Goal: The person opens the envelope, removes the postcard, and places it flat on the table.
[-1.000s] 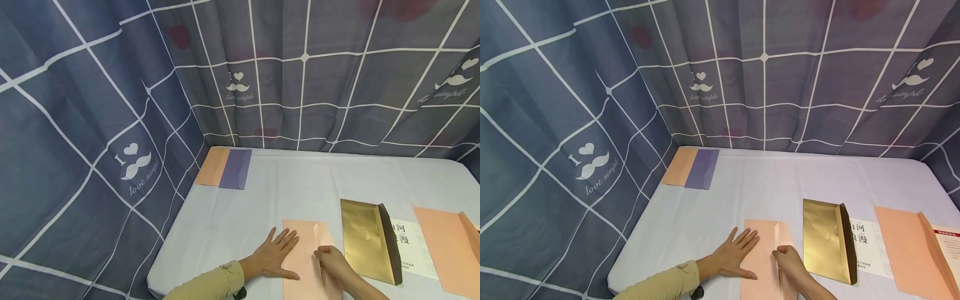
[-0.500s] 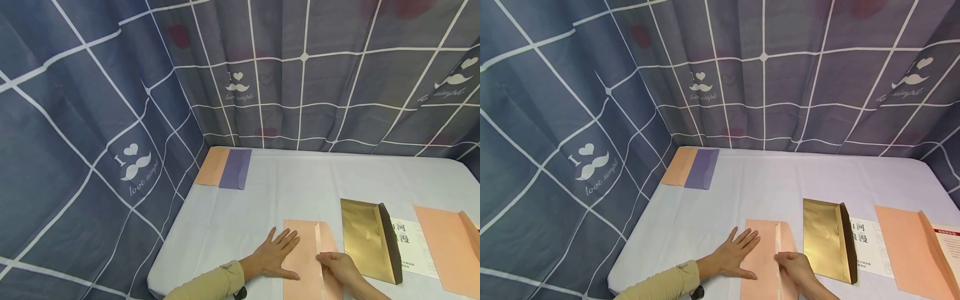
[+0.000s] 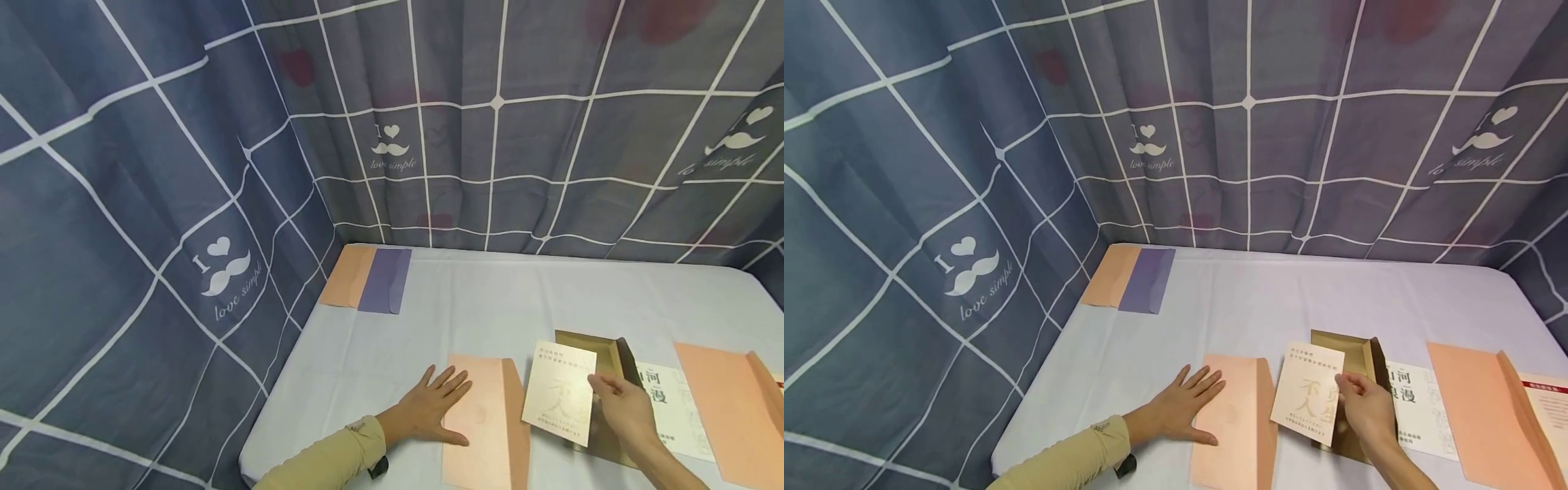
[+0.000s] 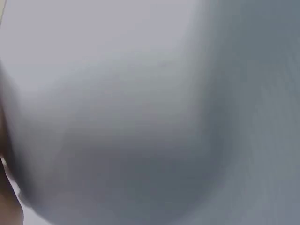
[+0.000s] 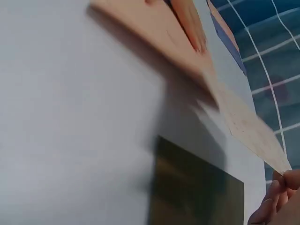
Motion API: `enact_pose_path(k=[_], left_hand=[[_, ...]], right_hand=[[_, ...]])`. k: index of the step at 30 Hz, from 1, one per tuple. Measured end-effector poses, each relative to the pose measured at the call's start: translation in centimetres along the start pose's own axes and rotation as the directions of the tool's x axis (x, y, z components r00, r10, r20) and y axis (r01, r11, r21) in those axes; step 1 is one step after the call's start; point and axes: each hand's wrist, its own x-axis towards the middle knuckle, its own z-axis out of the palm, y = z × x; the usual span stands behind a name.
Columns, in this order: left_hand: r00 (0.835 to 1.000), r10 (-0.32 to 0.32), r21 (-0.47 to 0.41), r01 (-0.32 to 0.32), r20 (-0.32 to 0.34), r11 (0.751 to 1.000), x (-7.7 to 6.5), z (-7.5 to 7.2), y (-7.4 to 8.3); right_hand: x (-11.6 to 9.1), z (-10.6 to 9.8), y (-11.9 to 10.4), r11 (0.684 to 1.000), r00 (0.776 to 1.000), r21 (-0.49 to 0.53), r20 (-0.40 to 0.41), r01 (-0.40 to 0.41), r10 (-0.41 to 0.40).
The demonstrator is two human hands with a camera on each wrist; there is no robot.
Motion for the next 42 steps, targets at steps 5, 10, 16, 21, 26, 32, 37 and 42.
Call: enact_pose_path(k=[5,10,16,21,26,32,37,42], left_hand=[[1.000,0.013,-0.005,-0.013,-0.007,1.000,-1.3,-0.3,-2.5],[1.000,-0.002,-0.021,0.002,-0.024,1.000,-2.5,-0.1,-3.9],[0.999,-0.032,-0.144,0.032,0.006,0.989,-2.9,-0.4,-4.8],[0.993,-0.109,-0.261,0.119,0.052,0.958,-2.5,-0.9,-5.0],[0.986,-0.163,-0.239,0.165,0.031,0.957,-1.2,-1.0,-4.6],[0.980,-0.195,-0.210,0.200,0.040,0.957,0.3,-1.0,-4.1],[0.979,-0.195,-0.205,0.201,0.051,0.958,1.2,-0.8,-3.6],[0.979,-0.200,-0.182,0.203,0.035,0.962,1.6,-0.9,-3.0]], right_hand=[[1.9,1.0,-0.3,0.998,0.999,0.046,-0.015,0.034,-0.033],[3.3,3.7,-0.7,0.993,0.993,0.015,-0.032,0.114,-0.113],[3.6,5.6,1.0,0.909,0.919,-0.239,-0.119,0.341,-0.376],[2.0,7.7,3.3,0.694,0.767,-0.470,-0.053,0.546,-0.640],[0.3,8.9,4.5,0.675,0.783,-0.484,0.034,0.557,-0.621],[0.2,8.7,5.0,0.653,0.768,-0.485,0.064,0.583,-0.638],[0.4,8.4,5.5,0.628,0.758,-0.509,0.078,0.589,-0.648],[0.1,8.6,5.4,0.679,0.795,-0.495,0.043,0.542,-0.605]])
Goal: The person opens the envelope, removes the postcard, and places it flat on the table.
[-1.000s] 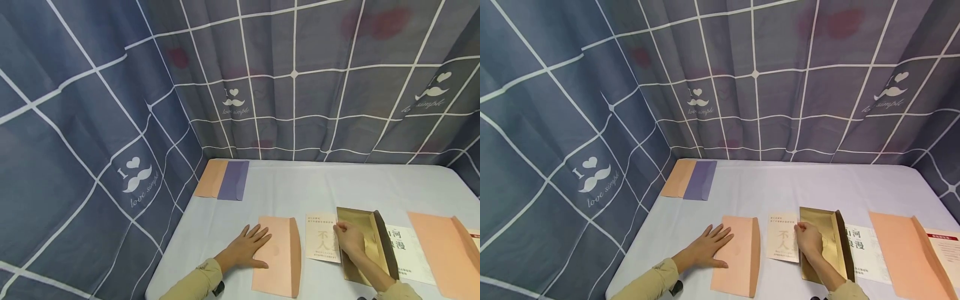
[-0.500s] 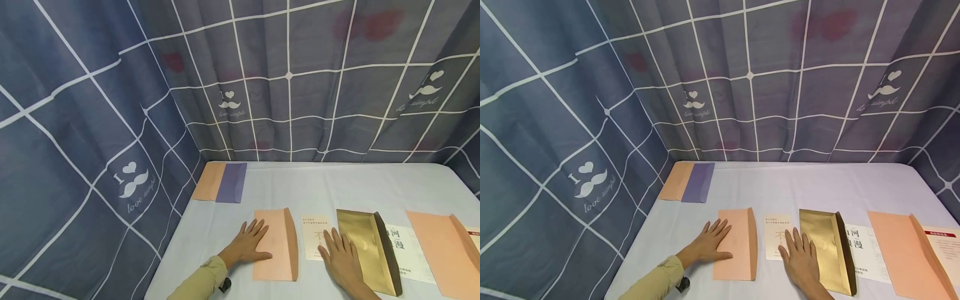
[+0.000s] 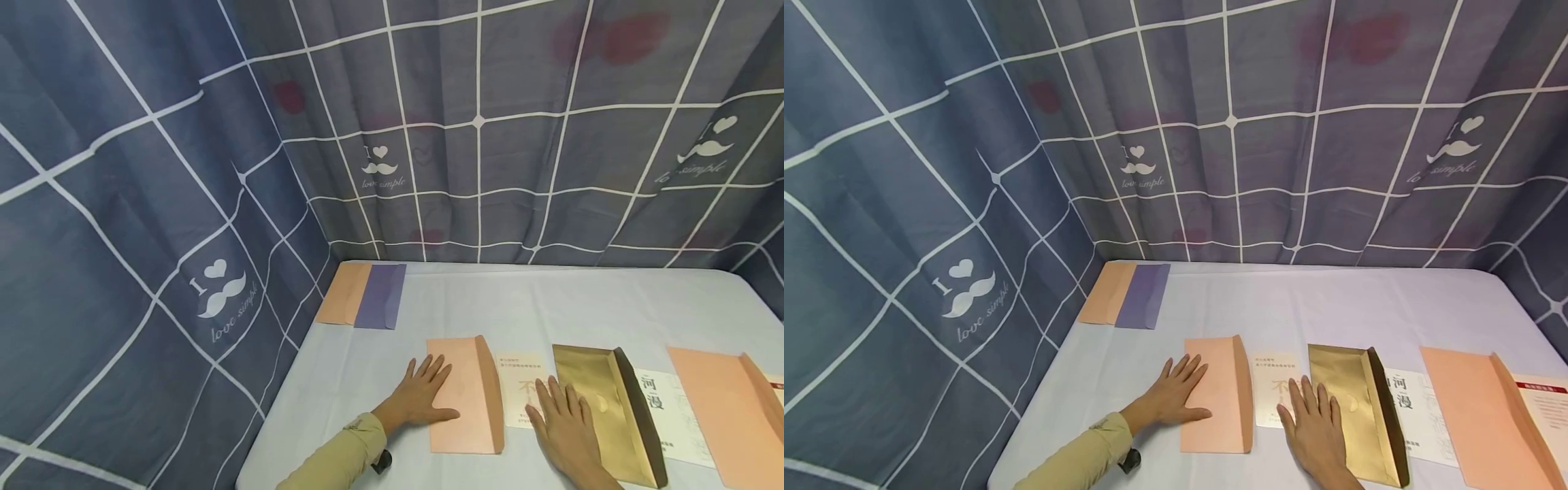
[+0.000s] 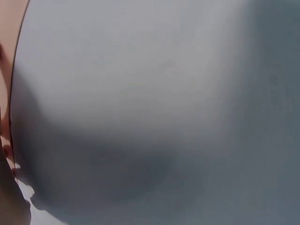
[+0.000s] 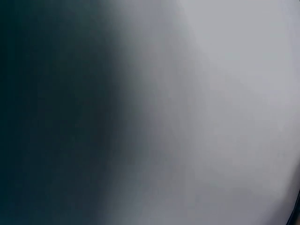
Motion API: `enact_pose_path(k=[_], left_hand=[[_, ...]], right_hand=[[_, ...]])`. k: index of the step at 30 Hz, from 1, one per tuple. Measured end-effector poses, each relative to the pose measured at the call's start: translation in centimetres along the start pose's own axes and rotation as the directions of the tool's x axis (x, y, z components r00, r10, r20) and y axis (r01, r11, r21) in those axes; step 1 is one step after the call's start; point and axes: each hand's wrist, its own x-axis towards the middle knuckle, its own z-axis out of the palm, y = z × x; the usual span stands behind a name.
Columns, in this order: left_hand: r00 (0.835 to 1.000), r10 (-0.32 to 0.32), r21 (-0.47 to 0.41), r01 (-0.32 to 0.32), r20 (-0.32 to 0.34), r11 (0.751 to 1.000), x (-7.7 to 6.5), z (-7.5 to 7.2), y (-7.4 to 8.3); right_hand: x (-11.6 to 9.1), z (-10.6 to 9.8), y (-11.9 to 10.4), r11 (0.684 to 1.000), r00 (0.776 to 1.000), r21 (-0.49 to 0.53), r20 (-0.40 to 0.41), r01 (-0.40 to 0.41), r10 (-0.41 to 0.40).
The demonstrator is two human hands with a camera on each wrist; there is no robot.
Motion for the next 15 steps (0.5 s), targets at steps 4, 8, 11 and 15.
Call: enact_pose_path(k=[4,8,11,15], left_hand=[[1.000,0.009,0.001,-0.009,0.001,1.000,0.4,-0.5,0.1],[0.998,-0.053,-0.121,0.049,-0.030,0.991,1.0,-0.9,-0.9],[0.983,-0.161,-0.221,0.137,-0.091,0.966,1.4,-1.5,-3.2],[0.934,-0.342,-0.259,0.307,-0.103,0.916,1.4,-2.1,-7.3]], right_hand=[[0.4,-0.1,-0.2,1.000,1.000,-0.012,-0.008,-0.020,0.020],[0.6,-0.1,-0.2,1.000,0.997,-0.016,-0.068,0.027,-0.028],[0.5,-0.6,0.0,0.997,0.985,-0.020,-0.151,0.076,-0.078],[-0.1,-1.1,0.2,0.992,0.959,-0.010,-0.255,0.128,-0.127]])
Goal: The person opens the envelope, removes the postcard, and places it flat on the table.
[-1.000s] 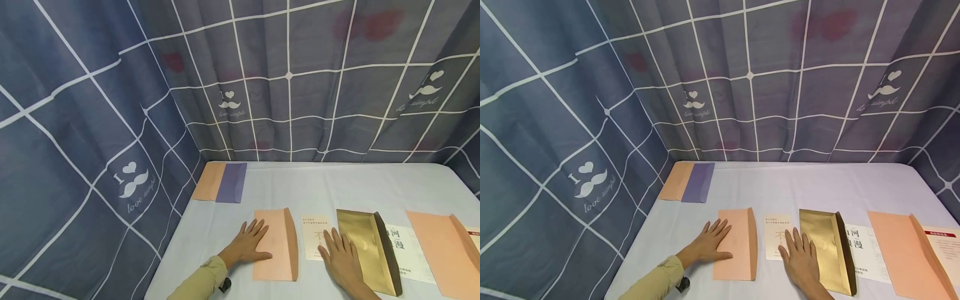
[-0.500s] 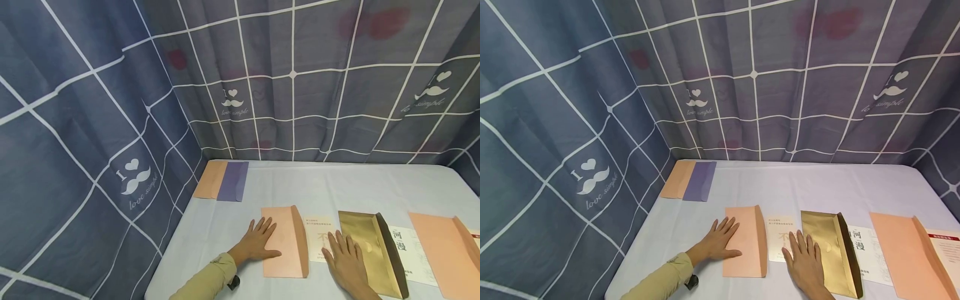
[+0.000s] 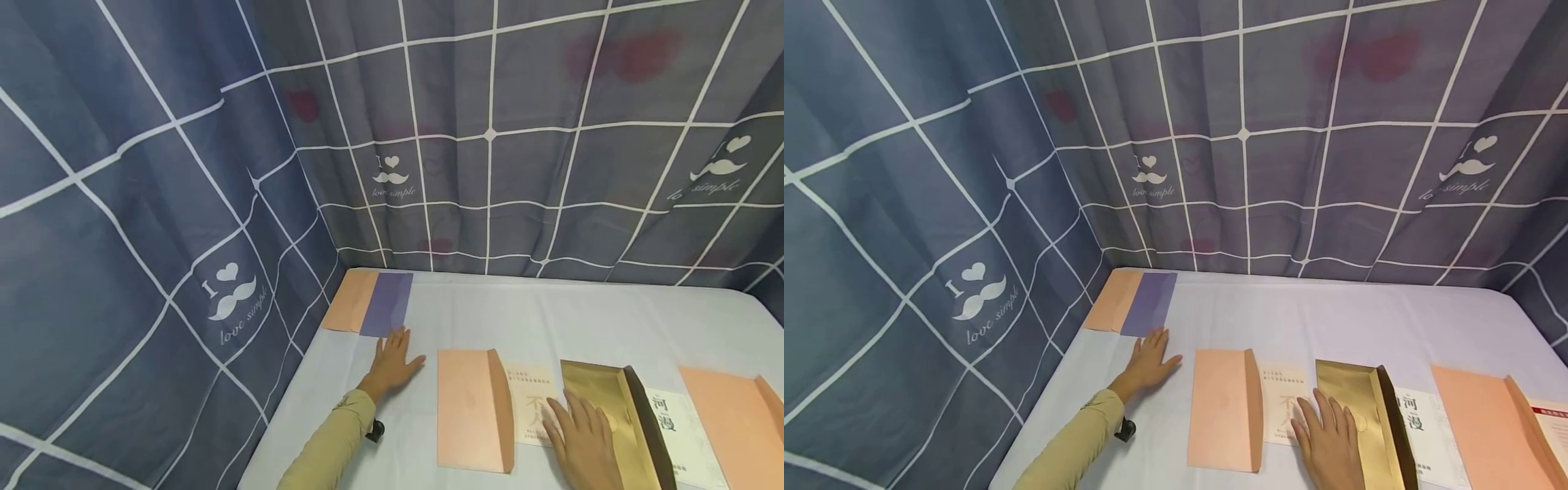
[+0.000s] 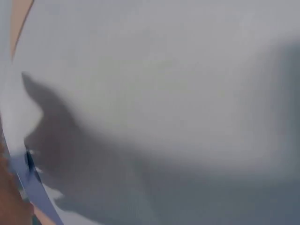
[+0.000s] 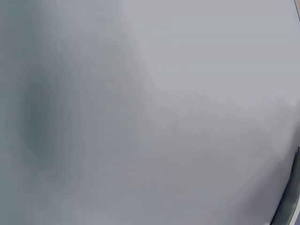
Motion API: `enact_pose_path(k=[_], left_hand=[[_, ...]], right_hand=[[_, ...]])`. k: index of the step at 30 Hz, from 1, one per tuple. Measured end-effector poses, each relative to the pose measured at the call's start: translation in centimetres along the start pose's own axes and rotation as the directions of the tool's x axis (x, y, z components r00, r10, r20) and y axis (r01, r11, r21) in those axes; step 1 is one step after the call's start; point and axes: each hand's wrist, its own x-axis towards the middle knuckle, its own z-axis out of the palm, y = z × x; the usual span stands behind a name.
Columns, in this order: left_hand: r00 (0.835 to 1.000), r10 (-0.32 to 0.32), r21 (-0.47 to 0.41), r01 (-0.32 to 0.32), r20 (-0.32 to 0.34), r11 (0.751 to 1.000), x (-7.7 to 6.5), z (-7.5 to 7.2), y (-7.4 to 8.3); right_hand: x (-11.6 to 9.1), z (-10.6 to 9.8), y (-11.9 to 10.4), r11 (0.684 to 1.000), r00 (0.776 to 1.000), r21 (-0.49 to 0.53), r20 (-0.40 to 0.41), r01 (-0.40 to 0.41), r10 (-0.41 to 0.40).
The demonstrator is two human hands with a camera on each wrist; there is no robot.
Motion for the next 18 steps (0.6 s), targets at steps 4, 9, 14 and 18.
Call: enact_pose_path(k=[4,9,14,18], left_hand=[[0.989,-0.139,0.025,0.138,0.059,0.990,-0.6,0.0,-2.3],[0.986,-0.129,0.074,0.122,0.105,0.990,-2.5,0.6,-1.6],[0.987,-0.098,0.160,0.077,0.128,0.984,-6.4,0.6,1.2],[0.981,-0.093,0.199,0.059,0.169,0.978,-10.7,0.3,3.6]], right_hand=[[-1.4,0.2,-0.1,0.999,0.997,0.013,-0.074,0.029,-0.028],[-2.1,0.5,0.0,0.999,0.992,0.016,-0.118,0.046,-0.043],[-1.7,0.5,-0.1,0.995,0.987,0.052,-0.136,0.089,-0.082],[-1.4,0.8,-0.1,0.988,0.976,0.058,-0.173,0.143,-0.131]])
